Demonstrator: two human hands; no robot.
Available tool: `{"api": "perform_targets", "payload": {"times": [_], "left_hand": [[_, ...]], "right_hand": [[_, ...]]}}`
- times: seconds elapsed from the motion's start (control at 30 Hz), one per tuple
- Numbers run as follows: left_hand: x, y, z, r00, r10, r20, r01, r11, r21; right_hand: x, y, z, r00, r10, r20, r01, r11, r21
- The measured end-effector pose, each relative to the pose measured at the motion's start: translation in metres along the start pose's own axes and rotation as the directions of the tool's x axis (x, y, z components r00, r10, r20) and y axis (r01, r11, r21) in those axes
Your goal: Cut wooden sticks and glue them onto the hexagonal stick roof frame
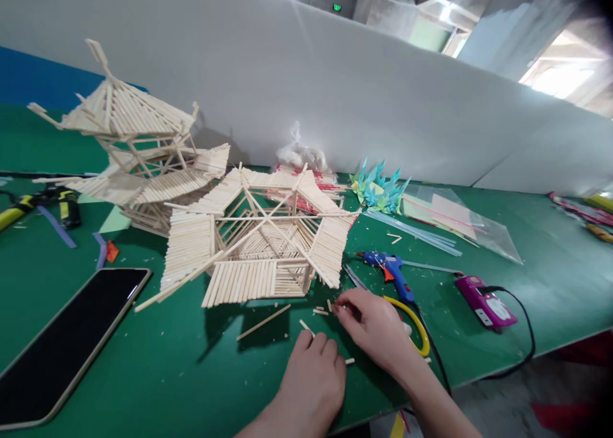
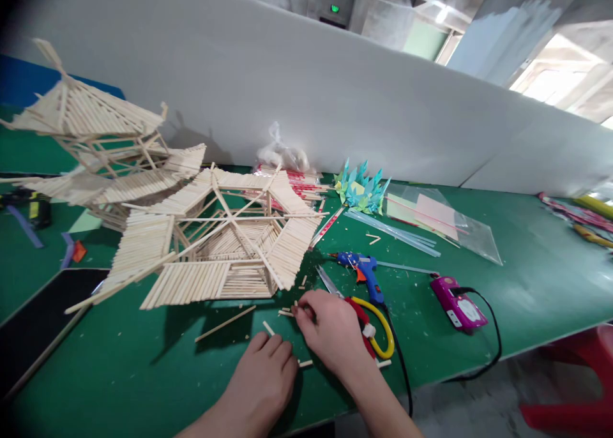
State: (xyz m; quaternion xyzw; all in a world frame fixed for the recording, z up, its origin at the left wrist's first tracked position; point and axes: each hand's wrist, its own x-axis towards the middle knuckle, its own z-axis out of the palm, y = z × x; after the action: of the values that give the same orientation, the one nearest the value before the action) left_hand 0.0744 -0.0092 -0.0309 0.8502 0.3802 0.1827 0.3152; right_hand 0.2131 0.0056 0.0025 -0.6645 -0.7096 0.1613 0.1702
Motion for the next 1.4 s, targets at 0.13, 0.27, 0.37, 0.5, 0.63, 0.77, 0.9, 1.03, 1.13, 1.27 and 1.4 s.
{"api": "perform_targets", "payload": {"times": [0.13, 0.27, 0.37, 0.5, 0.63, 0.77, 0.9, 1.03, 1.13, 1.27, 1.4], "left_hand": [[-0.007, -0.003, -0.033, 0.967, -0.236, -0.097, 0.190, 0.919, -0.346], [-0.011, -0.005, -0.057, 0.873, -0.488, -0.003, 0.324, 0.585, -0.744], [-0.011, -0.005, -0.060, 0.819, -0.562, 0.120, 0.329, 0.287, -0.900], [-0.011, -0.006, -0.060, 0.780, -0.593, 0.202, 0.264, 0.019, -0.964], [-0.013, -0.009, -0.066, 0.740, -0.632, 0.232, 0.201, -0.121, -0.972], [-0.013, -0.010, -0.071, 0.739, -0.639, 0.215, 0.139, -0.169, -0.976], [-0.012, -0.012, -0.069, 0.755, -0.632, 0.174, 0.107, -0.144, -0.984], [-0.012, -0.018, -0.066, 0.755, -0.637, 0.155, 0.088, -0.136, -0.987], [-0.010, -0.020, -0.064, 0.740, -0.652, 0.163, 0.079, -0.156, -0.985], [-0.008, -0.018, -0.067, 0.722, -0.672, 0.165, 0.072, -0.165, -0.984], [-0.010, -0.012, -0.076, 0.730, -0.669, 0.138, 0.062, -0.136, -0.989]], "right_hand": [[-0.010, 0.009, -0.002, 0.991, 0.104, -0.090, -0.080, 0.969, 0.233], [-0.019, -0.005, 0.010, 0.985, 0.166, -0.042, -0.109, 0.800, 0.590], [-0.018, -0.028, 0.023, 0.986, 0.157, 0.064, -0.140, 0.539, 0.831], [-0.007, -0.053, 0.036, 0.977, 0.180, 0.115, -0.147, 0.181, 0.972], [0.003, -0.061, 0.043, 0.969, 0.127, 0.211, -0.206, -0.049, 0.977], [0.012, -0.066, 0.042, 0.963, 0.100, 0.249, -0.233, -0.144, 0.962], [0.021, -0.076, 0.038, 0.951, 0.099, 0.294, -0.269, -0.209, 0.940], [0.028, -0.082, 0.038, 0.942, 0.161, 0.295, -0.251, -0.244, 0.937], [0.027, -0.081, 0.041, 0.941, 0.142, 0.308, -0.269, -0.242, 0.932], [0.027, -0.081, 0.042, 0.939, 0.144, 0.314, -0.276, -0.231, 0.933], [0.033, -0.084, 0.041, 0.928, 0.208, 0.309, -0.256, -0.246, 0.935]]}}
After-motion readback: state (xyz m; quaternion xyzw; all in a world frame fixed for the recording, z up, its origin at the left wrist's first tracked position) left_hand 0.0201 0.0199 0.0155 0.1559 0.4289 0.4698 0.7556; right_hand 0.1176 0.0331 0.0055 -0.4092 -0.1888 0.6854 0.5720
